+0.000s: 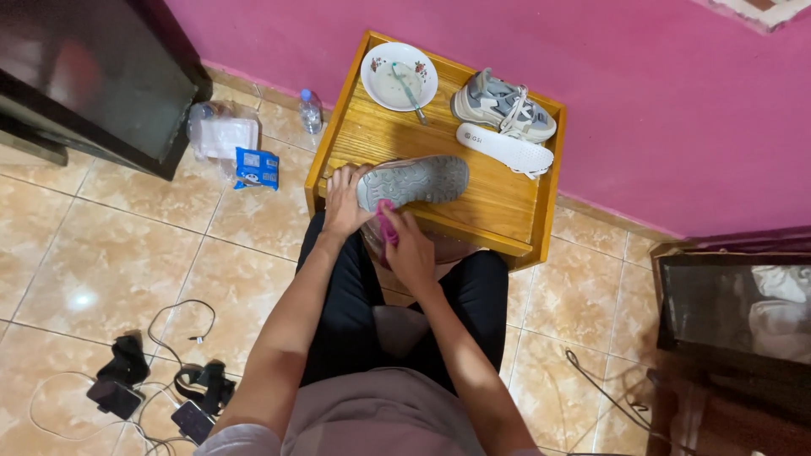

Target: The person is cleaning the sole of a shoe by wiping it repeatedly with a pink cloth.

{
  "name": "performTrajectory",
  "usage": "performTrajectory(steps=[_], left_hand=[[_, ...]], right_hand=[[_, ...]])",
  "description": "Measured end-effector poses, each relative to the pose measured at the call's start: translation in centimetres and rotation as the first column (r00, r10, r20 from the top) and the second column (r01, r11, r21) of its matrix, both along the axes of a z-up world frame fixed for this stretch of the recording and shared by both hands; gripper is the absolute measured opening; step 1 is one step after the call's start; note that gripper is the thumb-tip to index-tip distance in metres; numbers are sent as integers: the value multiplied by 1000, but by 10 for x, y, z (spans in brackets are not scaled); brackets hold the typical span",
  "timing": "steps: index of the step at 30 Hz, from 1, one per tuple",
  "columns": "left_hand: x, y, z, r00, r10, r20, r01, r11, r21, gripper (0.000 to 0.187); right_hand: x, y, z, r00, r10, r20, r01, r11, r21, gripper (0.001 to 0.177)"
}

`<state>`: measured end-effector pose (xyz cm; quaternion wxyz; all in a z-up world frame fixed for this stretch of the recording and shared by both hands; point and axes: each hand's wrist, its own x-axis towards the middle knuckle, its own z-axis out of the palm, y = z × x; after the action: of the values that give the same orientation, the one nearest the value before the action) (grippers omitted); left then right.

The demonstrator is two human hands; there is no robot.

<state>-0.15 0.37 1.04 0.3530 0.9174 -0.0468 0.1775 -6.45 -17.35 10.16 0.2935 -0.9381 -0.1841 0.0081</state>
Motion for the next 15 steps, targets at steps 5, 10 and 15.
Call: performTrajectory(steps=[5,10,15], left_hand=[[-1,2,-8,1000,0,-22,1,1000,20,88],[13,-4,-35,997,53,-59,-50,997,63,50],[2,0,7,998,8,-63,-7,1000,11,50]], right_hand=[[23,25,5,991,-128,29,125,986,108,68],[30,65,13,966,-162,203,172,984,-35,68],[-2,49,-13,975,-130,182,134,991,-8,73]])
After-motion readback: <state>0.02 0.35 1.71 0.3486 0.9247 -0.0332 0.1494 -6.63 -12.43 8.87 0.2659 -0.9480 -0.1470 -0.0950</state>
